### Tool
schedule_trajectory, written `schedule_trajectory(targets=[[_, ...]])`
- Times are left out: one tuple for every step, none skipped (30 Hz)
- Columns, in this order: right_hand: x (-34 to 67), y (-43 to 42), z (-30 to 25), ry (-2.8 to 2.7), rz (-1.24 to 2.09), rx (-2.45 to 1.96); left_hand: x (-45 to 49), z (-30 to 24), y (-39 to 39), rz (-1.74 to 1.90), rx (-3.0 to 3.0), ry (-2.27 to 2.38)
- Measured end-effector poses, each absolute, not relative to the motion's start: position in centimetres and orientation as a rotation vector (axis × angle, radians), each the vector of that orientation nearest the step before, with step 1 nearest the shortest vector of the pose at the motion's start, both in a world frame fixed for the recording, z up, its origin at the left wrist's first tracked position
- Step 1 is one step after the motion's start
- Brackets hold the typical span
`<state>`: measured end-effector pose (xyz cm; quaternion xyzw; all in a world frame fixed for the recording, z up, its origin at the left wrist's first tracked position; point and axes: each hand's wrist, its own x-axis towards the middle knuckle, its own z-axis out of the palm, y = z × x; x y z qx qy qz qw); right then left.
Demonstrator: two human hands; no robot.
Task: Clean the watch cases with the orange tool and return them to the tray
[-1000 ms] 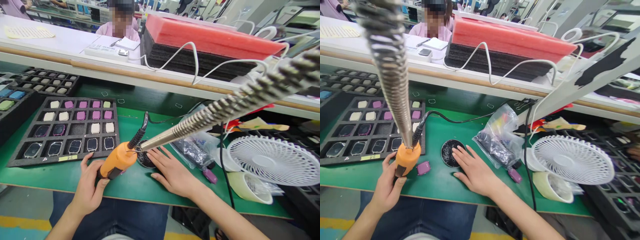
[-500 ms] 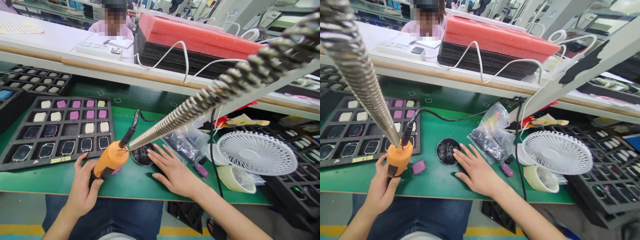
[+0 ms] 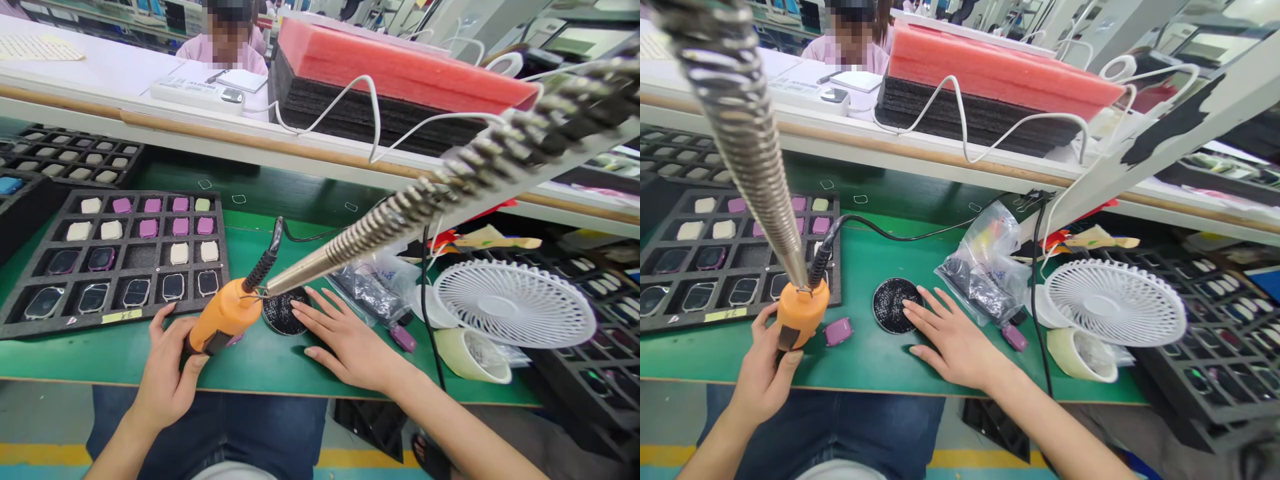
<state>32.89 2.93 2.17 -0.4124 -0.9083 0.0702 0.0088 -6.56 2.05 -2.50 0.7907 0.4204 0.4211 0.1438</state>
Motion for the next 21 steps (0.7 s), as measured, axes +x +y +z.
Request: schedule_trajectory(targets=[[32.6, 3.1, 2.1, -2.844, 0.228, -1.263, -6.6, -2.5, 2.1, 1.211, 2.278, 1.21], [32.3, 3.4, 2.1, -2.85, 0.234, -1.24, -6.5, -2.4, 2.1, 1.209, 2.276, 1.208], [32.0, 3.6, 2.1, -2.859, 0.241, -1.213, -6.5, -2.4, 2.1, 1.205, 2.272, 1.206], [31.6, 3.8, 2.2, -2.873, 0.25, -1.183, -6.5, -2.3, 2.1, 1.202, 2.267, 1.206], [31.4, 3.9, 2.2, -2.888, 0.262, -1.152, -6.4, -2.3, 2.0, 1.2, 2.261, 1.207], [31.2, 4.1, 2.2, -2.905, 0.276, -1.122, -6.4, -2.3, 2.0, 1.2, 2.257, 1.207], [31.0, 4.2, 2.2, -2.918, 0.287, -1.099, -6.4, -2.3, 2.0, 1.199, 2.257, 1.206], [31.0, 4.3, 2.2, -2.928, 0.293, -1.086, -6.3, -2.3, 2.0, 1.199, 2.258, 1.206], [31.0, 4.4, 2.2, -2.932, 0.294, -1.083, -6.3, -2.3, 2.0, 1.2, 2.258, 1.207], [31.1, 4.4, 2.2, -2.933, 0.293, -1.087, -6.2, -2.2, 2.0, 1.202, 2.256, 1.208], [31.3, 4.4, 2.2, -2.939, 0.293, -1.088, -6.2, -2.2, 2.0, 1.204, 2.252, 1.21], [31.5, 4.3, 2.3, -2.947, 0.294, -1.086, -6.2, -2.2, 2.0, 1.206, 2.246, 1.212], [31.8, 4.2, 2.3, -2.955, 0.298, -1.08, -6.2, -2.3, 2.0, 1.209, 2.24, 1.213], [32.1, 4.1, 2.4, -2.963, 0.3, -1.075, -6.2, -2.3, 1.9, 1.21, 2.234, 1.212], [32.5, 4.0, 2.5, -2.968, 0.302, -1.074, -6.2, -2.3, 1.9, 1.21, 2.232, 1.211], [32.8, 3.9, 2.7, -2.967, 0.299, -1.08, -6.2, -2.3, 1.9, 1.21, 2.23, 1.211], [33.1, 3.8, 2.8, -2.961, 0.295, -1.091, -6.2, -2.3, 1.9, 1.209, 2.228, 1.212], [33.3, 3.7, 3.0, -2.955, 0.291, -1.102, -6.2, -2.3, 2.0, 1.209, 2.227, 1.214], [33.5, 3.7, 3.1, -2.951, 0.293, -1.106, -6.2, -2.3, 2.0, 1.208, 2.226, 1.215], [33.5, 3.7, 3.2, -2.949, 0.298, -1.104, -6.2, -2.3, 2.0, 1.207, 2.226, 1.215], [33.5, 3.8, 3.2, -2.95, 0.307, -1.096, -6.3, -2.3, 2.0, 1.206, 2.227, 1.214]])
